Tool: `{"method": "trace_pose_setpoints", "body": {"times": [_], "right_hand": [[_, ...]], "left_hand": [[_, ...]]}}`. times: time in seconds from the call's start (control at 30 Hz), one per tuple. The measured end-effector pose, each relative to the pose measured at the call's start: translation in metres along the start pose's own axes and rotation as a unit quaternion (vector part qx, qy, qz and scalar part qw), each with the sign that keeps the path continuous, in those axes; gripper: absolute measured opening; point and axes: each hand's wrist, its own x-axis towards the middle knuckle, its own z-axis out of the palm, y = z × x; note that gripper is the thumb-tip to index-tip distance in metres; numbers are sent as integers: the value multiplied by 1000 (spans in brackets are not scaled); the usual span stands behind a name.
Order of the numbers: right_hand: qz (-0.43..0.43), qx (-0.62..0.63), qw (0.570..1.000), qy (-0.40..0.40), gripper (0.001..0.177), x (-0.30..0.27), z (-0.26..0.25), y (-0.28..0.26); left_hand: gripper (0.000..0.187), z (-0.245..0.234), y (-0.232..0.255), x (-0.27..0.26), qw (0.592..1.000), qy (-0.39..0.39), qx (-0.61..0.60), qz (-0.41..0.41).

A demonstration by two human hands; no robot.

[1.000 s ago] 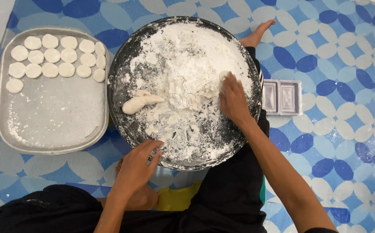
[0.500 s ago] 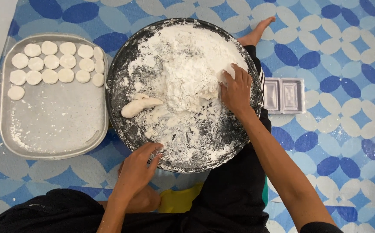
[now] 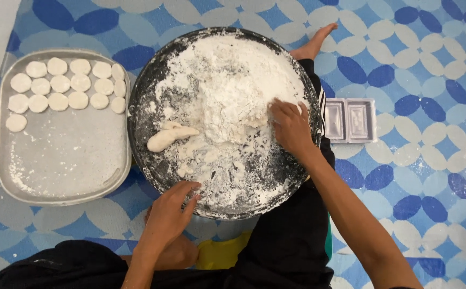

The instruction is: Pinching off small pieces of dough from a larger mass and rolling them into balls between the palms before placing them on a tray.

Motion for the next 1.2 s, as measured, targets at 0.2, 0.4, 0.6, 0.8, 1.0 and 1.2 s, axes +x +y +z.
{"method": "trace_pose_setpoints", "body": {"times": [0.2, 0.4, 0.6, 0.8, 1.0, 1.2], "right_hand": [[11, -34, 998, 60, 49, -19, -14, -13], [-2, -8, 1000, 26, 50, -24, -9, -6], [28, 67, 997, -18, 53, -31, -10, -4], [243, 234, 935, -109, 26, 7, -31, -1], [57, 229, 961, 145, 19, 36, -32, 14], [13, 139, 984, 107, 36, 26, -17, 25]], "left_hand": [[29, 1, -4, -1, 1000, 8, 8, 4], [30, 2, -5, 1, 1000, 1, 18, -8], [29, 2, -4, 1, 1000, 7, 16, 6], [30, 3, -5, 1, 1000, 10, 9, 6], [30, 5, -9, 3, 1000, -3, 10, -12], [29, 2, -4, 2, 1000, -5, 6, -17]]}}
